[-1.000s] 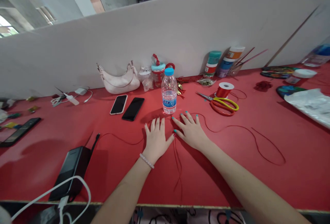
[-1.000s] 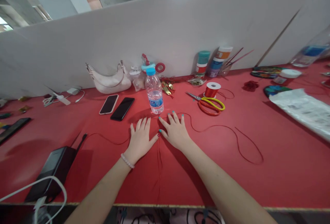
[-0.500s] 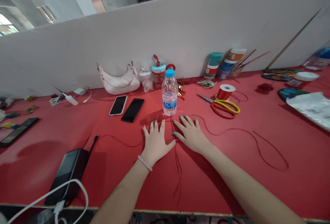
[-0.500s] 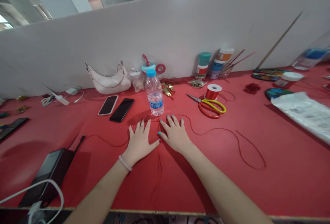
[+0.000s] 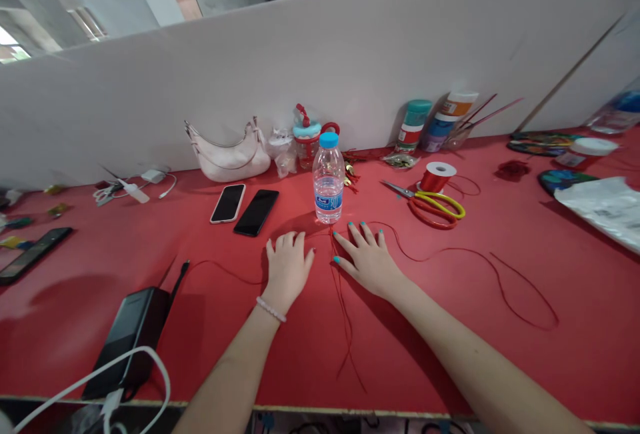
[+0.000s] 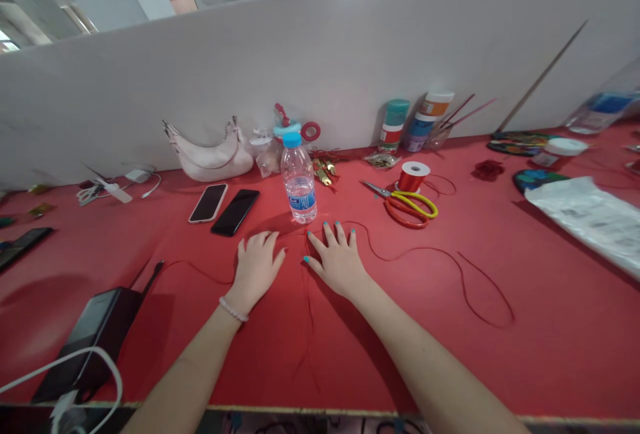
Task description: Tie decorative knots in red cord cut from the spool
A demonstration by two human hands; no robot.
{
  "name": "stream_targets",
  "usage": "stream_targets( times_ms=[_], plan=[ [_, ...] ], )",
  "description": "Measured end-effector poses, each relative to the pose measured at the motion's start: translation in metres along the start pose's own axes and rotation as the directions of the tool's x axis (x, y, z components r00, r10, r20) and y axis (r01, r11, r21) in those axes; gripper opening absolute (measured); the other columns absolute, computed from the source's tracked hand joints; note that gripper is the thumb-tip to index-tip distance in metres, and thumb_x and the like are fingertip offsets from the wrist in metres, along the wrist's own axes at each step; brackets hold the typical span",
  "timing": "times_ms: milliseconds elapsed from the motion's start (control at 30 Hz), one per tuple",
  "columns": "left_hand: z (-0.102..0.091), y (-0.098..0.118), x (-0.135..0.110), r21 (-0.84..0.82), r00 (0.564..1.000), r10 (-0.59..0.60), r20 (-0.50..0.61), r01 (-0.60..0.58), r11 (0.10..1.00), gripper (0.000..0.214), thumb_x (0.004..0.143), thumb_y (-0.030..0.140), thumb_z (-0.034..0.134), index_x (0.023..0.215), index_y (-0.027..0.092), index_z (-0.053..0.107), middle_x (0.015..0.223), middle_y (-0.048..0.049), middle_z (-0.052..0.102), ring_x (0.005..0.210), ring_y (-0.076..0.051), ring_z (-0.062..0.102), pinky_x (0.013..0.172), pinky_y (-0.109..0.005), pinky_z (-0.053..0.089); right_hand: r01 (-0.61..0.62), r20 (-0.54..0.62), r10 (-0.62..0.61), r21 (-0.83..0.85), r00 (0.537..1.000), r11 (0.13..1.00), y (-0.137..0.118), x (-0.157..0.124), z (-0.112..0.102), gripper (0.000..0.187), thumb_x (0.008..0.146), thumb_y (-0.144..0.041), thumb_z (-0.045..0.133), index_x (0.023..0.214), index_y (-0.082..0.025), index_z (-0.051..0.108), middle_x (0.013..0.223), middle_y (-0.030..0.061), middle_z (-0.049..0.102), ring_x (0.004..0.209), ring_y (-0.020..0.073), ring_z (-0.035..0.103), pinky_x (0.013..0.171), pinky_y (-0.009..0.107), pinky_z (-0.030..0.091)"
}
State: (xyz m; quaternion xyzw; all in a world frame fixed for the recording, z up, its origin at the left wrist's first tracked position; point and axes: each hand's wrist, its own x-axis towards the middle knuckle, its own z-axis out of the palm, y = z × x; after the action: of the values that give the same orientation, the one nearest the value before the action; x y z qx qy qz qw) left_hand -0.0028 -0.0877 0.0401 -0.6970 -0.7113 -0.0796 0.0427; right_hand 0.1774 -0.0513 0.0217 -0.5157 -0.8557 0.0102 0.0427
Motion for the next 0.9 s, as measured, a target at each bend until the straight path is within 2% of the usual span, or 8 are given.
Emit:
stream_targets(
  times_ms=[100, 233, 500, 667, 900],
  plan=[
    [-0.006, -0.013, 0.006, -0.003, 0.998, -0.064, 0.009, 0.064, 0.998, 0.024, 0.089, 0.027, 0.047, 0.110, 0.020, 0.057, 0.110, -0.0084, 0.060, 0.103, -0.025, 0.053, 0.091, -0.043, 0.038, -0.002, 0.017, 0.002, 0.010, 1.000, 1.000, 0.000, 0.000, -0.004, 0.055, 0.091, -0.051, 0.035, 0.140, -0.026, 0.039, 0.147, 0.0149, 0.032, 0.134, 0.0392, 0.024, 0.102, 0.062, 0.022],
    [-0.008, -0.021, 0.010, 0.017, 0.992, -0.114, 0.057, 0.113, 0.993, 0.014, 0.089, 0.024, 0.048, 0.096, 0.020, 0.059, 0.100, -0.0065, 0.059, 0.098, -0.024, 0.054, 0.082, -0.038, 0.040, -0.006, 0.031, 0.006, 0.013, 1.000, 1.000, 0.000, 0.000, -0.009, 0.055, 0.092, -0.050, 0.034, 0.140, -0.025, 0.039, 0.147, 0.0148, 0.032, 0.135, 0.0391, 0.023, 0.102, 0.062, 0.022],
    [-0.001, -0.024, 0.013, 0.002, 0.990, -0.120, 0.079, 0.120, 0.993, 0.014, 0.091, 0.021, 0.044, 0.096, 0.018, 0.057, 0.104, -0.0087, 0.059, 0.100, -0.024, 0.053, 0.082, -0.037, 0.037, -0.005, 0.030, 0.004, 0.001, 1.000, 1.000, 0.000, 0.000, -0.008, 0.055, 0.092, -0.050, 0.032, 0.140, -0.024, 0.038, 0.147, 0.0143, 0.032, 0.135, 0.0378, 0.024, 0.101, 0.063, 0.023],
    [0.001, -0.029, 0.014, -0.026, 0.990, -0.120, 0.069, 0.122, 0.992, 0.015, 0.091, 0.017, 0.041, 0.093, 0.019, 0.056, 0.093, -0.0059, 0.063, 0.094, -0.022, 0.056, 0.085, -0.040, 0.032, -0.009, 0.033, 0.009, -0.001, 0.999, 1.000, -0.002, 0.000, -0.010, 0.056, 0.092, -0.050, 0.032, 0.139, -0.022, 0.040, 0.147, 0.0150, 0.033, 0.134, 0.0362, 0.025, 0.101, 0.062, 0.023],
    [0.003, -0.034, 0.013, -0.134, 0.989, -0.149, 0.007, 0.148, 0.980, 0.016, 0.088, 0.013, 0.044, 0.098, 0.021, 0.054, 0.094, -0.0049, 0.066, 0.095, -0.021, 0.057, 0.087, -0.039, 0.028, -0.014, -0.012, 0.014, 0.000, 1.000, 1.000, -0.005, 0.002, -0.010, 0.055, 0.093, -0.049, 0.028, 0.136, -0.019, 0.044, 0.145, 0.0169, 0.036, 0.134, 0.0320, 0.029, 0.102, 0.060, 0.022]
  ],
)
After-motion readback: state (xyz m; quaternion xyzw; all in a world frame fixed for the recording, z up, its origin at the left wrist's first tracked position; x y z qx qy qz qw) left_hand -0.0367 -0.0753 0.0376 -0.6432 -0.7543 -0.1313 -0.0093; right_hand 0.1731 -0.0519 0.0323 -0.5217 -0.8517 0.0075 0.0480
